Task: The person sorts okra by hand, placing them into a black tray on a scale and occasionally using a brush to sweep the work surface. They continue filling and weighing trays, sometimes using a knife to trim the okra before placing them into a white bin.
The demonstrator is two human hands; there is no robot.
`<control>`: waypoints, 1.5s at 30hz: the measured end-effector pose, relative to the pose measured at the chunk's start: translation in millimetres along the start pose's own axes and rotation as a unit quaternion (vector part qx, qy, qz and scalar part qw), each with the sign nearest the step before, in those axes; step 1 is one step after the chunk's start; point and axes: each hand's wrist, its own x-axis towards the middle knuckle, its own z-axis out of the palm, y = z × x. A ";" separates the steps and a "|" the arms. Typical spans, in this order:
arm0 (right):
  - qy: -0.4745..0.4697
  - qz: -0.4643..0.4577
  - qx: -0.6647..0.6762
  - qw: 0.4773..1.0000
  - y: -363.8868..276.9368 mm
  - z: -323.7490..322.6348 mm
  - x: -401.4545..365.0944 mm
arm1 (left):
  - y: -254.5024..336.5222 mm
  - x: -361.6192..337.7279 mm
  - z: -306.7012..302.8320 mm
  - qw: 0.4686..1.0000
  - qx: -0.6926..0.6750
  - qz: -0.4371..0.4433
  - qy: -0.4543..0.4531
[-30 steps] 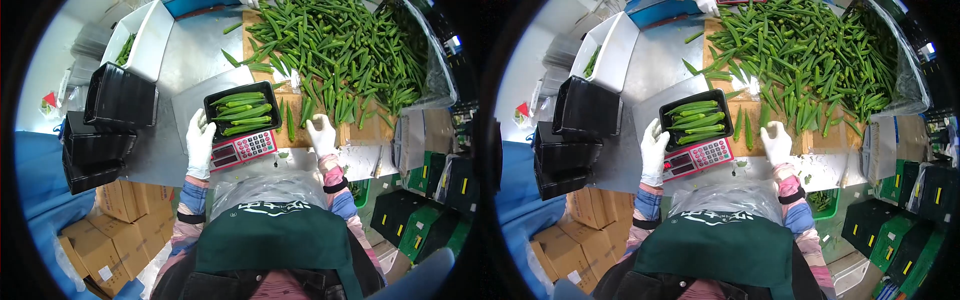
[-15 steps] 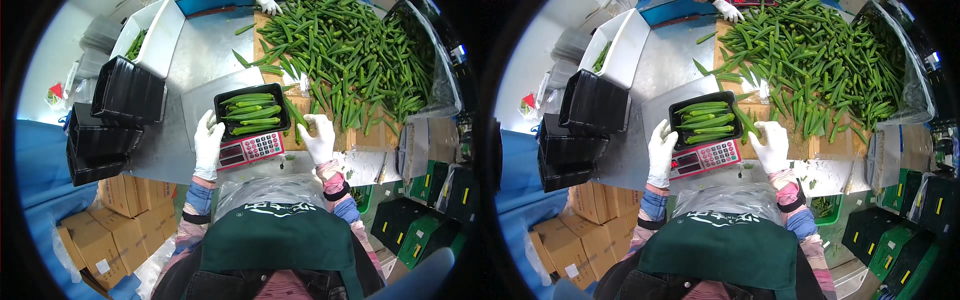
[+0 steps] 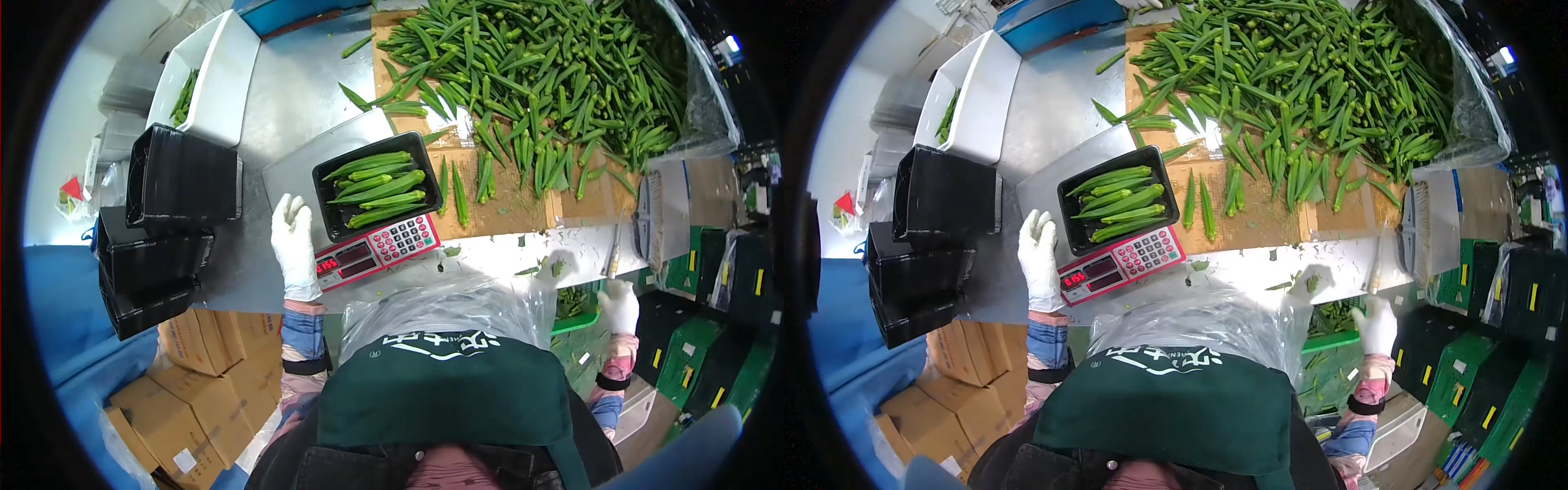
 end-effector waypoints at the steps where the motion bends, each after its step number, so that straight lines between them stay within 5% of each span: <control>1: -0.001 0.039 0.068 0.997 -38.4 -11.6 6.6 | 4.0 0.0 2.9 1.000 0.018 0.013 0.016; 4: -0.053 -0.033 0.251 0.966 -106.3 31.5 39.8 | 11.5 2.2 11.5 0.998 0.036 0.052 0.031; 5: -0.125 0.015 0.317 0.940 -160.6 26.0 46.7 | 13.2 2.0 12.4 0.997 0.037 0.064 0.034; 12: -0.162 -0.075 0.113 0.977 -292.2 156.8 86.1 | 34.8 -15.7 1.4 0.995 0.043 0.066 0.057; 14: -0.205 -0.029 0.321 0.924 -282.7 164.5 93.7 | 27.8 -19.6 -12.1 0.993 0.055 0.066 0.076; 15: -0.302 0.036 0.502 0.809 -271.7 153.4 91.6 | 20.7 -21.7 -18.4 0.992 0.060 0.064 0.085; 16: -0.329 0.058 0.588 0.737 -265.0 139.0 87.4 | 10.5 -22.7 -23.8 0.993 0.050 0.056 0.094; 18: -0.333 0.039 0.647 0.685 -255.6 120.9 78.4 | -9.1 -22.5 -31.8 0.993 0.031 0.039 0.108; 24: -0.137 -0.232 0.448 0.852 -321.8 59.7 74.0 | 1.3 -24.4 -10.8 0.996 0.037 0.037 0.076; 29: -0.065 -0.245 0.448 0.857 -351.8 62.6 73.0 | 17.7 -19.9 -7.6 0.995 0.021 0.048 0.083; 37: -0.264 0.004 0.385 0.884 -240.0 144.1 49.0 | 13.5 -0.8 -47.7 0.990 -0.029 0.004 0.139; 45: -0.356 0.042 0.350 0.865 -227.4 173.9 46.0 | 32.9 11.7 -34.2 1.000 -0.015 -0.012 0.015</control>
